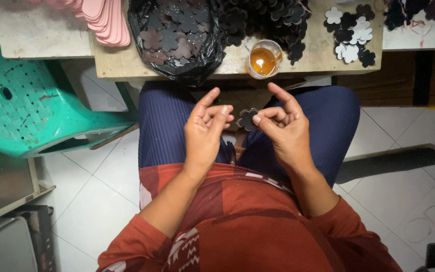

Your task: The person sits on the floor and repeatedly picks up white and black flower-shaped craft pieces, aligns them, and presses them together by hand. The person places the assembled pairs on the table and continues the process with additional pieces from a nearby pile.

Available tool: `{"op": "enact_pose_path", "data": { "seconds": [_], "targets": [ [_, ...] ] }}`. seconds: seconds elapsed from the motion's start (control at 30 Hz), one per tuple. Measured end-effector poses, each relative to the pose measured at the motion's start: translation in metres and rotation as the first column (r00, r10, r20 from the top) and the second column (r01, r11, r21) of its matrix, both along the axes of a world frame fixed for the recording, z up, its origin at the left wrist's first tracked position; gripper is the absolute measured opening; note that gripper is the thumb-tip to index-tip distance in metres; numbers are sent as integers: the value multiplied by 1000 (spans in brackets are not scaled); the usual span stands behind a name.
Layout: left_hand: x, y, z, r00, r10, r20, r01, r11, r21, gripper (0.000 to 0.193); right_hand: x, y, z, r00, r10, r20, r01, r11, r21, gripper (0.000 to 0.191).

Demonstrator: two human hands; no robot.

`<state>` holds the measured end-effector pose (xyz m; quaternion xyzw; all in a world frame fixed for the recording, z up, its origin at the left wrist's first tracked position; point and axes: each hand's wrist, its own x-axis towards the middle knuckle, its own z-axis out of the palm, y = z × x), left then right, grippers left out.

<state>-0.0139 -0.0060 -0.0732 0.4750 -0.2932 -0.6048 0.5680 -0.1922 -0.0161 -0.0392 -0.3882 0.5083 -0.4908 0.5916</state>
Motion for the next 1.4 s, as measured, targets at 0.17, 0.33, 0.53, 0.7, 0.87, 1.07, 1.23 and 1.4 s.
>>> {"op": "enact_pose_path", "data": {
  "seconds": [0.17,0.33,0.53,0.7,0.87,1.07,1.23,1.4],
  "targets": [
    [-6,7,1,990,-121,-73,121,993,-2,63,0,1,-1,1000,5,6,-5,1000,9,71],
    [-6,5,2,989,-135,-64,137,990,24,64,-1,1,-2,1000,17,-12,-17,1000,0,73],
    [-5,6,2,990,-133,-52,135,991,28,63,0,2,-5,1000,24,14,-23,1000,-8,75],
    [-8,4,-1,985,-152,-86,154,988,11,63,2,3,-4,999,43,18,-43,999,-13,75],
    [-7,6,-3,978,-179,-112,181,983,11,62,4,1,-2,998,65,15,-65,998,0,75],
    [-9,5,-5,977,-197,-76,200,979,29,57,-2,1,-13,991,-122,58,128,985,-115,67],
    [-5,3,-5,989,-133,-70,137,989,52,53,-27,-1,-6,988,-143,-66,131,977,-166,40],
    [-4,1,-9,991,-111,-76,114,993,38,53,-18,0,0,972,31,-232,-81,974,-213,80]
  ]
}}
